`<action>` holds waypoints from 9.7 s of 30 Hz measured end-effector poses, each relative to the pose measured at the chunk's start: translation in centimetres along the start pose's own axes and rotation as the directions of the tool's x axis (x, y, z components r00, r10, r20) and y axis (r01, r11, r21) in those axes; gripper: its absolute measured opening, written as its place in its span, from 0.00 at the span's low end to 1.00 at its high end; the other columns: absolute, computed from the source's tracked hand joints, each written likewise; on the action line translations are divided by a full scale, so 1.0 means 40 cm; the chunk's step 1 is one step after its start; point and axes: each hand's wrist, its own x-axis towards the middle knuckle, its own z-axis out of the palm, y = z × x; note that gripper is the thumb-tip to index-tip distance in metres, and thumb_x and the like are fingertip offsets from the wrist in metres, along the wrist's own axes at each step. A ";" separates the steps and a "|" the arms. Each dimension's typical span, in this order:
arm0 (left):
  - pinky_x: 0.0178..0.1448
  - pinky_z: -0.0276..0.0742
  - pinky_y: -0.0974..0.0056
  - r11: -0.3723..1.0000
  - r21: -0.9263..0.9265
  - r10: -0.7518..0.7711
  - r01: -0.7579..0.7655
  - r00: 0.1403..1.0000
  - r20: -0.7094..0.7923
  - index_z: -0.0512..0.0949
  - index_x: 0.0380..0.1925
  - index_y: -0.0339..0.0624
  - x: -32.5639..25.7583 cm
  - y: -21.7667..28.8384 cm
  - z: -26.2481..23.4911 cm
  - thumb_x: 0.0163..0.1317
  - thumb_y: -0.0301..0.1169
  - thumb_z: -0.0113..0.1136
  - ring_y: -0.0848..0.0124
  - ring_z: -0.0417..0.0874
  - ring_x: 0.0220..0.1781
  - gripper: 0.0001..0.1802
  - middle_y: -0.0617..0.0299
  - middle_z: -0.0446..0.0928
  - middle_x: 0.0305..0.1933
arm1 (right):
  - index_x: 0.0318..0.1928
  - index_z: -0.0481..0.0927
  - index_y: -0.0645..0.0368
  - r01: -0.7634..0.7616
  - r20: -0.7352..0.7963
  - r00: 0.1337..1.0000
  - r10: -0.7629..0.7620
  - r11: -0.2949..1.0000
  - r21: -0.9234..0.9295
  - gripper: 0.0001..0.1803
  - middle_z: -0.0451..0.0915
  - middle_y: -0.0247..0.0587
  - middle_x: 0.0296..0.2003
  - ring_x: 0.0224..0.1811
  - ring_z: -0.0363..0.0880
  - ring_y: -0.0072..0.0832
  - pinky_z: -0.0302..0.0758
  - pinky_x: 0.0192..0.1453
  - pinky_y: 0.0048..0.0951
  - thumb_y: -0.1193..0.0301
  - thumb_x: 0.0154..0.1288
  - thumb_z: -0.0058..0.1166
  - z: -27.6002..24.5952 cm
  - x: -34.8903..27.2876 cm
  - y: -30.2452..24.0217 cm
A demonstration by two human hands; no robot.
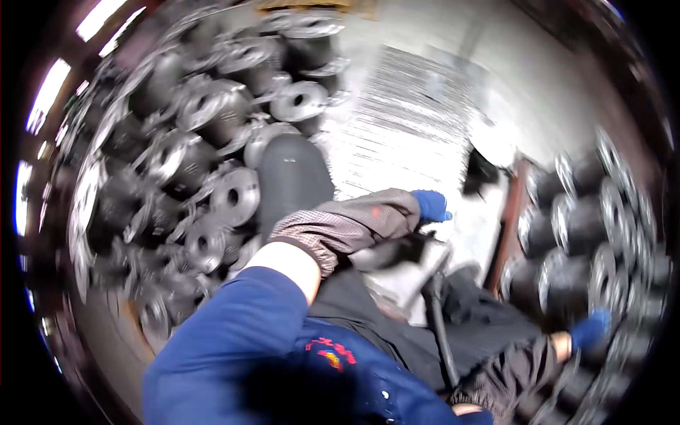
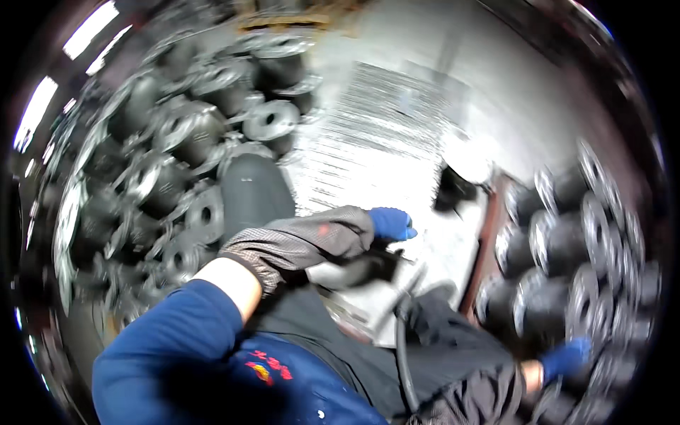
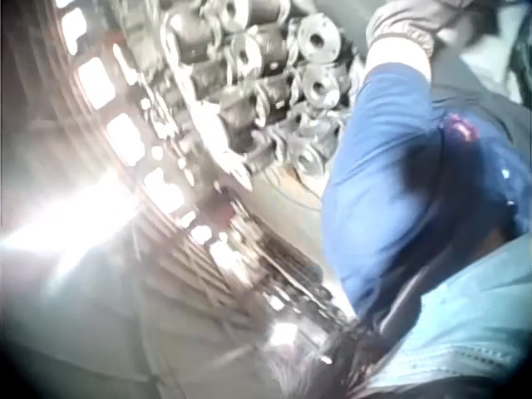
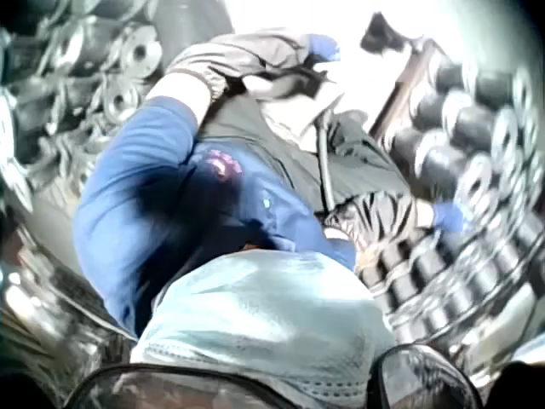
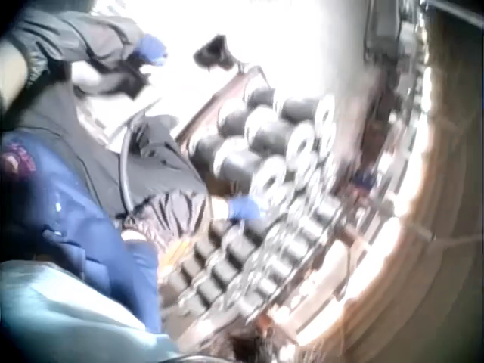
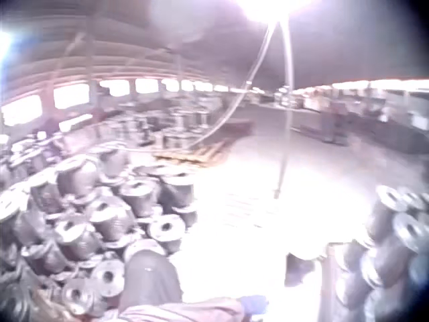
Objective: The person handles industrial metal fittings, using a handheld grinding tool to smooth the interior and exterior surfaces of the metal components.
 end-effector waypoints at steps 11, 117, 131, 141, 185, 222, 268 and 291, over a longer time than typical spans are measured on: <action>0.52 0.74 0.52 0.981 -0.119 -0.160 0.151 0.985 -0.067 0.80 0.44 0.38 -0.226 -0.197 -0.073 0.58 0.54 0.53 0.54 0.82 0.48 0.29 0.48 0.82 0.43 | 0.57 0.74 0.66 0.243 -0.220 0.944 0.245 -0.068 0.968 0.19 0.78 0.50 0.52 0.50 0.79 0.37 0.75 0.53 0.30 0.70 0.70 0.46 -0.415 0.319 -0.257; 0.50 0.80 0.69 0.918 -0.297 0.069 -0.264 0.843 -0.534 0.79 0.49 0.38 -0.375 -0.102 -0.346 0.62 0.36 0.61 0.71 0.84 0.45 0.18 0.54 0.83 0.44 | 0.52 0.77 0.62 -0.089 -0.467 0.497 -0.731 -0.579 0.811 0.17 0.79 0.41 0.39 0.37 0.78 0.23 0.77 0.39 0.22 0.77 0.63 0.47 -1.145 0.206 -0.646; 0.42 0.73 0.75 0.916 -0.152 0.148 -0.372 0.664 -0.733 0.79 0.52 0.40 -0.390 -0.303 -0.347 0.67 0.31 0.50 0.81 0.74 0.35 0.17 0.67 0.79 0.36 | 0.47 0.79 0.67 -0.349 -0.473 0.521 -0.710 -0.683 0.641 0.19 0.69 0.25 0.26 0.21 0.60 0.11 0.60 0.25 0.13 0.62 0.70 0.46 -1.268 0.121 -0.576; 0.64 0.69 0.59 0.990 -0.127 -0.134 0.059 0.649 -0.749 0.57 0.65 0.24 -0.532 -0.174 -0.255 0.60 0.50 0.60 0.50 0.73 0.62 0.46 0.33 0.69 0.59 | 0.47 0.74 0.66 -0.313 -0.545 0.538 -0.643 -0.753 0.579 0.12 0.78 0.37 0.29 0.30 0.75 0.20 0.74 0.34 0.17 0.74 0.67 0.42 -1.361 0.090 -0.570; 0.55 0.80 0.59 0.065 -0.861 -0.728 -0.505 0.567 -0.387 0.72 0.54 0.35 -0.660 -0.396 -0.199 0.69 0.35 0.46 0.64 0.82 0.49 0.19 0.53 0.78 0.52 | 0.50 0.79 0.56 -0.744 -0.295 0.185 -0.937 -0.330 0.581 0.26 0.84 0.36 0.36 0.26 0.75 0.13 0.58 0.25 0.14 0.49 0.72 0.38 -1.265 0.030 -0.644; 0.63 0.72 0.59 0.995 -0.085 -0.041 -0.059 0.534 -0.845 0.72 0.54 0.27 -0.602 -0.293 -0.265 0.59 0.18 0.52 0.52 0.78 0.58 0.21 0.41 0.76 0.54 | 0.55 0.70 0.67 -0.362 -0.649 0.420 -0.634 -0.773 0.520 0.26 0.80 0.53 0.42 0.45 0.80 0.35 0.76 0.50 0.32 0.71 0.56 0.57 -1.195 -0.049 -0.840; 0.65 0.70 0.57 0.937 0.346 0.321 -0.054 0.529 -0.785 0.69 0.59 0.35 -0.464 -0.317 -0.340 0.61 0.21 0.51 0.51 0.73 0.63 0.24 0.43 0.72 0.59 | 0.55 0.74 0.64 -0.951 -0.137 0.299 -0.944 -0.307 0.042 0.32 0.80 0.43 0.45 0.44 0.78 0.26 0.77 0.48 0.27 0.46 0.69 0.43 -1.215 -0.009 -0.826; 0.66 0.65 0.64 0.984 -0.179 -0.143 -0.003 0.589 -0.796 0.54 0.66 0.25 -0.396 -0.217 -0.266 0.55 0.42 0.69 0.61 0.69 0.65 0.49 0.40 0.66 0.64 | 0.55 0.71 0.72 -0.922 -0.331 0.052 -0.942 -0.173 0.347 0.42 0.85 0.43 0.33 0.10 0.54 0.12 0.50 0.15 0.14 0.42 0.71 0.23 -1.137 -0.063 -0.432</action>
